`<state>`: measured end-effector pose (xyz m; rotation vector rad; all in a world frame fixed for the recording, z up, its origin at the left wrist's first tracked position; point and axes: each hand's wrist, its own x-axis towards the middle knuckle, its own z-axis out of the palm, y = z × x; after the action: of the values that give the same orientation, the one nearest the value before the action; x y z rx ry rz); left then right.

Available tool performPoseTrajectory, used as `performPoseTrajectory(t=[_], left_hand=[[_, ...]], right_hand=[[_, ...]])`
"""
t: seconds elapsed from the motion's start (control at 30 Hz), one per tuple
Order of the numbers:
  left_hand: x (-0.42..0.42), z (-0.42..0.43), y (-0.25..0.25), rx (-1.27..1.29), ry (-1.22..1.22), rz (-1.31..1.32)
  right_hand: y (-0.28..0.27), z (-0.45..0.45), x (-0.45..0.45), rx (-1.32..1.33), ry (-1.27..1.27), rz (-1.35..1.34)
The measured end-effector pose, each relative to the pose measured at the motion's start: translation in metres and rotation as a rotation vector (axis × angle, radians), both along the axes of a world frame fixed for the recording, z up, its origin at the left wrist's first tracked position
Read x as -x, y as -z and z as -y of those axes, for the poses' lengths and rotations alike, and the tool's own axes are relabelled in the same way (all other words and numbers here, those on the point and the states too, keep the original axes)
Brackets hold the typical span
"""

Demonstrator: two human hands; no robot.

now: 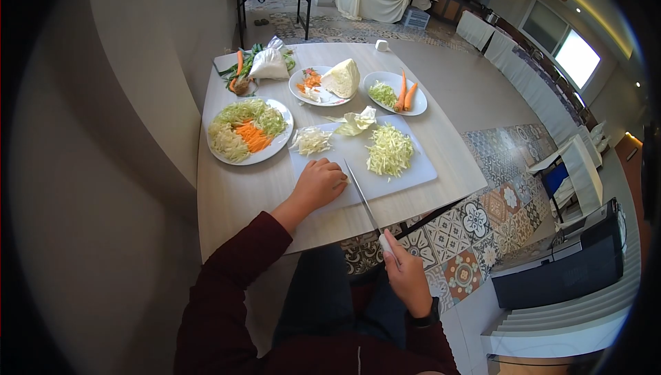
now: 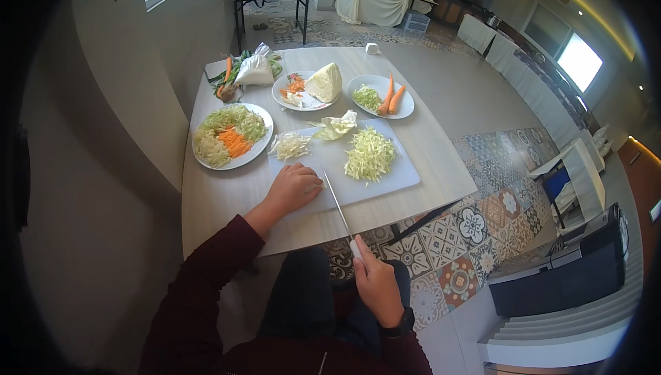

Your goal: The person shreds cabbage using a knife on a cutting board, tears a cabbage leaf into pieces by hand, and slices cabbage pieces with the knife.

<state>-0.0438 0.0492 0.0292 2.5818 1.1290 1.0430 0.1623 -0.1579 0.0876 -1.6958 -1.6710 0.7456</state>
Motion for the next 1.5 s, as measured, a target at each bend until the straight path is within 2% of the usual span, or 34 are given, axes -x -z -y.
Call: performPoseTrajectory(t=[0.3, 0.6, 1.0, 1.1, 1.3, 1.5], left_hand=[[0.0, -0.002, 0.004, -0.01, 0.004, 0.002], [0.0, 0.0, -0.002, 0.051, -0.015, -0.033], [-0.001, 0.0, 0.002, 0.046, -0.004, -0.01], [-0.002, -0.001, 0.002, 0.051, 0.005, -0.013], [0.0, 0.003, -0.005, 0.019, -0.003, -0.026], [0.001, 0.001, -0.003, 0.009, -0.034, -0.046]], right_hand=[[0.002, 0.002, 0.005, -0.131, -0.024, -0.003], [0.003, 0.006, 0.007, -0.083, -0.042, 0.071], [-0.02, 0.016, -0.001, 0.078, -0.012, 0.013], [-0.011, 0.004, 0.004, 0.014, -0.036, 0.016], [0.003, -0.025, 0.015, -0.051, -0.055, 0.065], [0.014, -0.013, 0.022, -0.115, -0.055, 0.255]])
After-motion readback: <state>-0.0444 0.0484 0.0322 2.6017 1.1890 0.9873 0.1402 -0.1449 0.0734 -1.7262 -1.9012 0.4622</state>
